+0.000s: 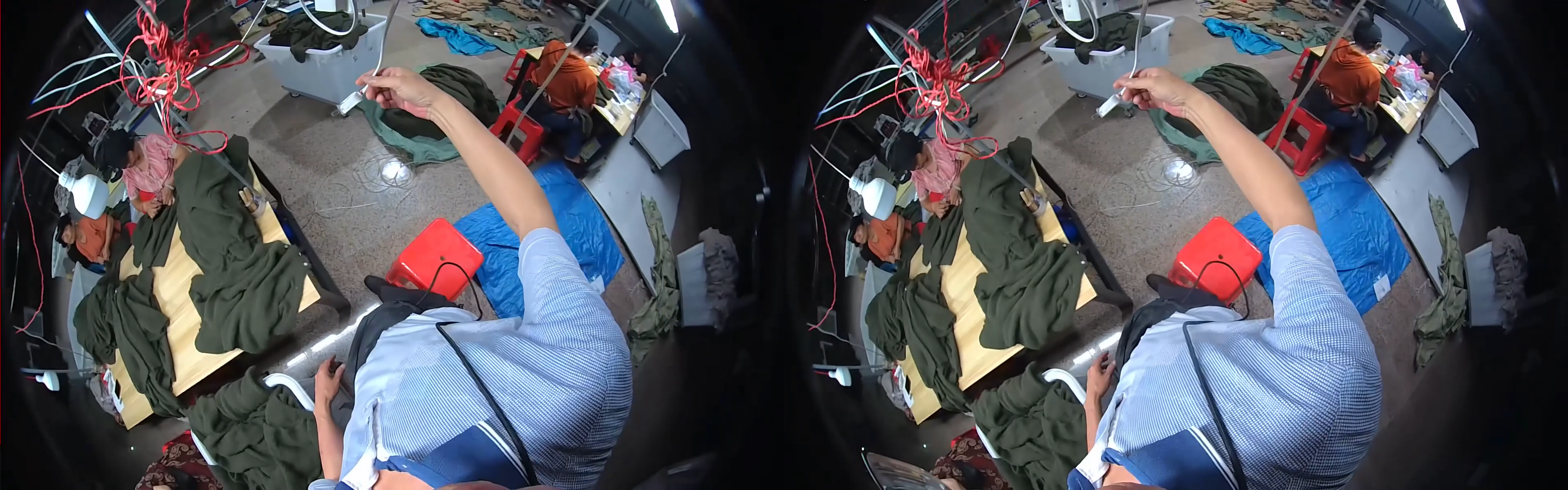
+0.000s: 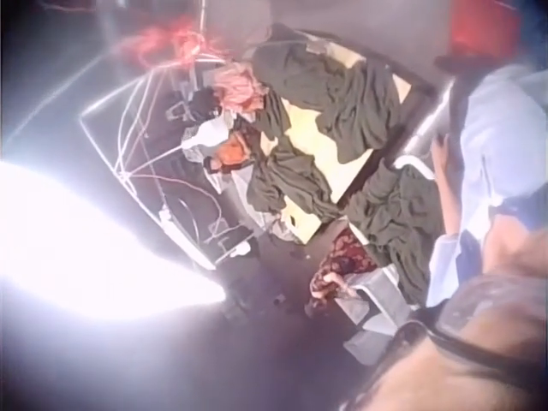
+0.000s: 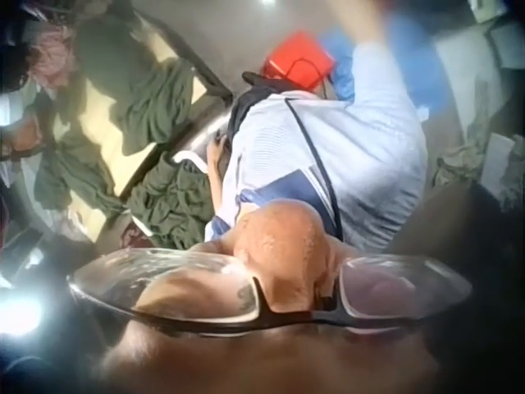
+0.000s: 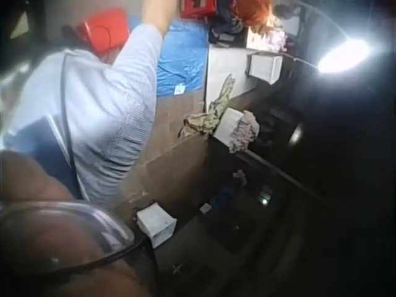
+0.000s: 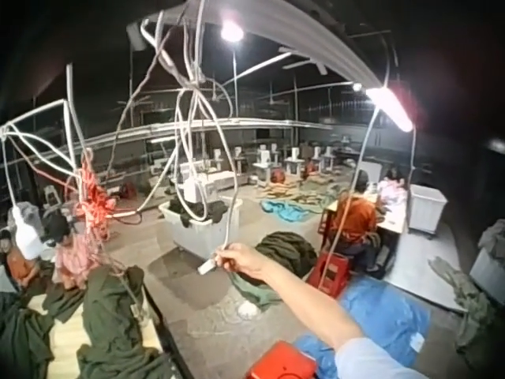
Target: Inspecting a knitted garment and removing small threads or lint by hand.
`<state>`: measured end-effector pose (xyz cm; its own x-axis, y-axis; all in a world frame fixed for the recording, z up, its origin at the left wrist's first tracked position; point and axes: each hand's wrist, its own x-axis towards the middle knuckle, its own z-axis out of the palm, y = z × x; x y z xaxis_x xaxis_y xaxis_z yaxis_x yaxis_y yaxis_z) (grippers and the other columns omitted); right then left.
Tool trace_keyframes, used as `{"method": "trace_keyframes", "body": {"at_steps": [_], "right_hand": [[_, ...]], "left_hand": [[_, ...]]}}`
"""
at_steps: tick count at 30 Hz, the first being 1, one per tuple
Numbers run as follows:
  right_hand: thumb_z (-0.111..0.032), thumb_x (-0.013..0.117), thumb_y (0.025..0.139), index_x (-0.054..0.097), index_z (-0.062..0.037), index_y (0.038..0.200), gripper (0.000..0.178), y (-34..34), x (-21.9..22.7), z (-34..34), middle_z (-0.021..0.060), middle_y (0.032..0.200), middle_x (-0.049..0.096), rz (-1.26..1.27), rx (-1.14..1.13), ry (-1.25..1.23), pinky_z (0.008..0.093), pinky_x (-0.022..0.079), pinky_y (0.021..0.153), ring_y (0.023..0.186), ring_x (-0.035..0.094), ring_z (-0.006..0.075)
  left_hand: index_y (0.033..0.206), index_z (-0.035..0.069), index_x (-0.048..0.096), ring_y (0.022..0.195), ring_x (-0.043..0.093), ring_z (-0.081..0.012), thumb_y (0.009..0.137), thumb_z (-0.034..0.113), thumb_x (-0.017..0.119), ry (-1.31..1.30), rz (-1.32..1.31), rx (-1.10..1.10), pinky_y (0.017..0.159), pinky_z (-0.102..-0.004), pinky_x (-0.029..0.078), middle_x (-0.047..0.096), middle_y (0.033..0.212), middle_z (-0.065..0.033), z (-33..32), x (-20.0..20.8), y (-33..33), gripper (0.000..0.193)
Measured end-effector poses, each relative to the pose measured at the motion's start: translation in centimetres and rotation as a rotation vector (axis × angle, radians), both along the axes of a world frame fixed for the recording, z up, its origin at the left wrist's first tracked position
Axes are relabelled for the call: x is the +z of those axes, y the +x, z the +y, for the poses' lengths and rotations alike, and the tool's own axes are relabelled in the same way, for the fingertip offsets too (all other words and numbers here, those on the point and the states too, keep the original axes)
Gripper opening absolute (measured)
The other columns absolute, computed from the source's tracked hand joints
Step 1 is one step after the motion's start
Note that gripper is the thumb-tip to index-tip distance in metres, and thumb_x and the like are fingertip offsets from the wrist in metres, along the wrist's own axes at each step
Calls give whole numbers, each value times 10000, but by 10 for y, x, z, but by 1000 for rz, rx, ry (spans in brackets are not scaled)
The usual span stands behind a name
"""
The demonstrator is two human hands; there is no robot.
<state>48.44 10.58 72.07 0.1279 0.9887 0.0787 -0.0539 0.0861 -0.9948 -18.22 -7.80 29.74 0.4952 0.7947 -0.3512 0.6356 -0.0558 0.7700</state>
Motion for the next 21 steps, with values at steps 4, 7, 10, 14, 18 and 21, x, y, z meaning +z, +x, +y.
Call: {"method": "trace_keyframes", "body": {"at_steps": [4, 7, 10, 14, 18, 21], "right_hand": [[-340, 691, 1135, 741, -47, 1315, 348, 35, -3, 21, -44, 895, 683, -18, 83, 43, 225, 499, 722, 760, 596, 43], [-366, 720, 1118, 794, -73, 1287, 347, 47, 1, 48, -41, 871, 681, -107, 95, 93, 211, 459, 656, 719, 568, 40], [-369, 722, 1113, 842, -114, 1252, 314, 69, -3, 100, -29, 878, 711, -165, 238, 261, 211, 471, 662, 750, 590, 41], [-406, 728, 1107, 875, -146, 1214, 318, 82, -4, 184, -34, 895, 742, -142, 302, 383, 211, 468, 650, 734, 600, 47], [-406, 750, 1074, 894, -179, 1184, 290, 94, 3, 297, 2, 976, 817, -239, 444, 696, 276, 572, 741, 801, 710, 86], [-387, 779, 1042, 903, -171, 1110, 259, 91, -2, 383, 34, 999, 850, -32, 665, 990, 300, 589, 753, 820, 758, 116]], "left_hand": [[1584, 60, 609, 1227, 757, -282, 1070, 195, 762, -213, -137, 120, 1005, -408, 617, 726, 1452, -208, 44, 19, 67, 553], [1599, 67, 600, 1243, 731, -257, 1080, 165, 746, -89, -211, 30, 1039, -392, 597, 717, 1454, -204, 83, 48, 126, 548], [1597, 15, 584, 1193, 723, -211, 1083, 138, 738, -18, -233, 24, 1030, -359, 583, 734, 1423, -169, 131, 93, 188, 551], [1636, 9, 540, 1303, 679, -218, 1075, 42, 685, 124, -224, 30, 1099, -339, 543, 628, 1600, -150, 209, 168, 278, 580], [1683, 9, 474, 1363, 644, -196, 1130, 57, 623, 247, -256, 58, 1168, -365, 493, 598, 1625, -163, 293, 222, 378, 575], [1695, 12, 454, 1250, 679, -161, 1147, 76, 618, 343, -346, 159, 1099, -326, 516, 607, 1601, -167, 371, 215, 460, 575]]}}
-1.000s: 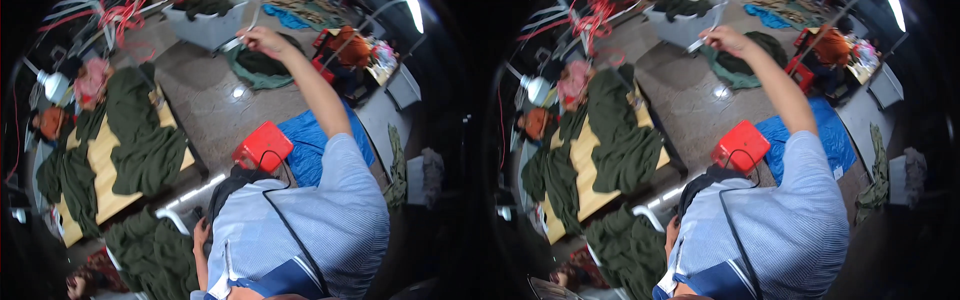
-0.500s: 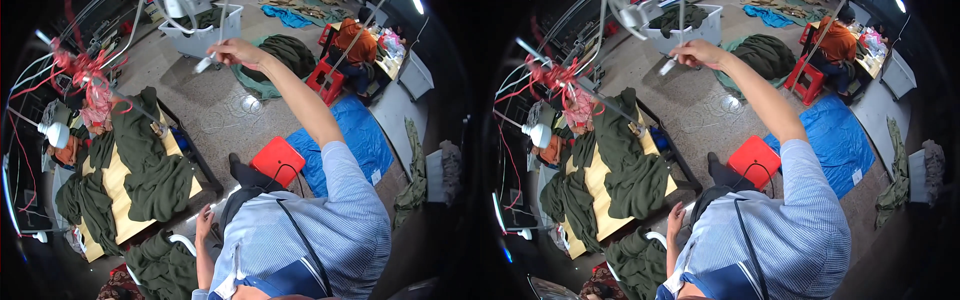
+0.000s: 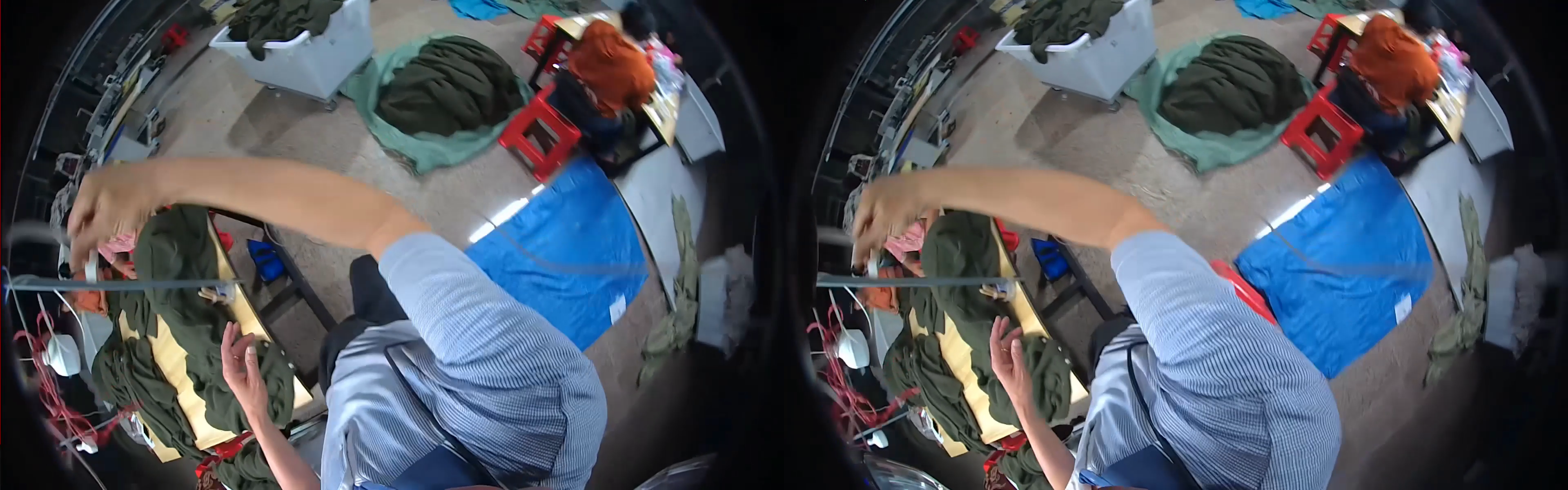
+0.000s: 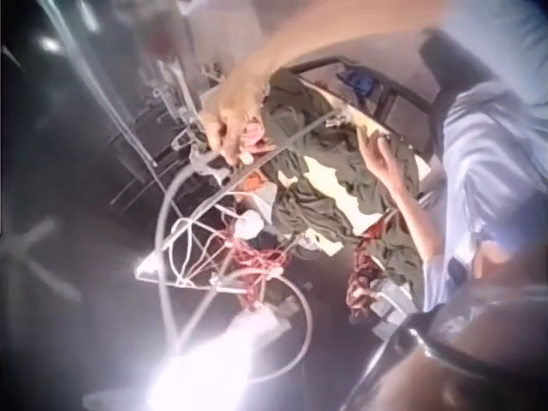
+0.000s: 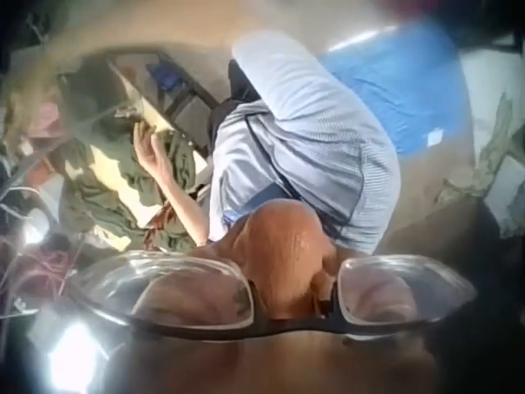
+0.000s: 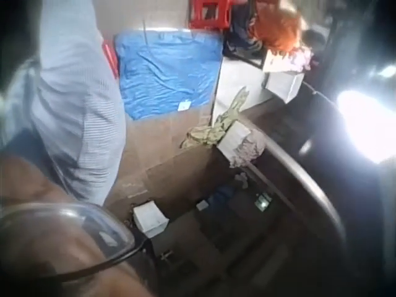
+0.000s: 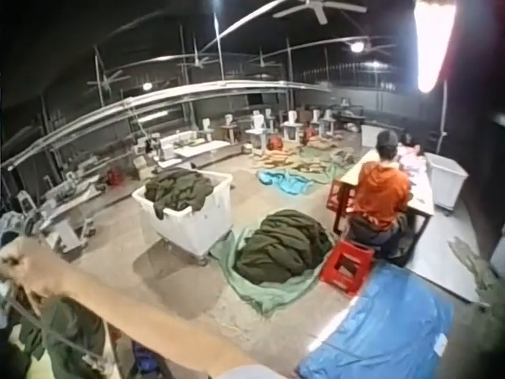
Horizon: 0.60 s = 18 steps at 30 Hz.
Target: Inspecting a knitted garment and removing small threads or lint by hand.
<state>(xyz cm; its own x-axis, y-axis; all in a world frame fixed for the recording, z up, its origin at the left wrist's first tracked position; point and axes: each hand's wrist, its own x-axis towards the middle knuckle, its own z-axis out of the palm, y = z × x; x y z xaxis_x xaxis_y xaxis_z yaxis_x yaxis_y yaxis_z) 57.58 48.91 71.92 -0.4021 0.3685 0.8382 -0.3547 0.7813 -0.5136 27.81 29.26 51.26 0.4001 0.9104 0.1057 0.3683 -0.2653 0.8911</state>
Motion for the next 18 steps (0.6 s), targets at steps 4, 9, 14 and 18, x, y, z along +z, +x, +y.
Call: {"method": "trace_keyframes", "body": {"at_steps": [4, 9, 14, 18], "right_hand": [[-453, 821, 1000, 879, -149, 961, 312, -18, 35, 47, 53, 817, 790, -119, -65, 155, 428, 538, 680, 735, 749, 233], [-389, 835, 950, 773, -125, 905, 275, -48, 66, 103, 81, 757, 739, 3, 291, 259, 465, 528, 658, 716, 726, 334], [-111, 773, 942, 805, -62, 1104, 172, -64, 102, 123, 96, 901, 799, -116, 509, 32, 321, 597, 721, 792, 778, 168], [3, 590, 994, 791, 60, 1203, 296, -105, 125, 125, 71, 1037, 811, -250, 817, -211, 296, 613, 950, 984, 776, 143]], "left_hand": [[1683, 1, 461, 1150, 709, -179, 1135, 107, 646, 140, 9, 138, 1009, -323, 554, 633, 1555, -174, 65, 24, 69, 589], [1539, -50, 576, 1023, 774, -251, 992, 53, 743, 432, 269, 355, 1008, -413, 590, 715, 1434, -207, 95, 94, 117, 580], [1478, -16, 627, 932, 811, -295, 933, 183, 902, 704, 524, 572, 829, -425, 654, 785, 1307, -214, 80, 158, 138, 642], [1519, 15, 612, 902, 815, -290, 887, 43, 879, 744, 430, 872, 850, -428, 657, 787, 1282, -238, 52, 161, 138, 686]]}}
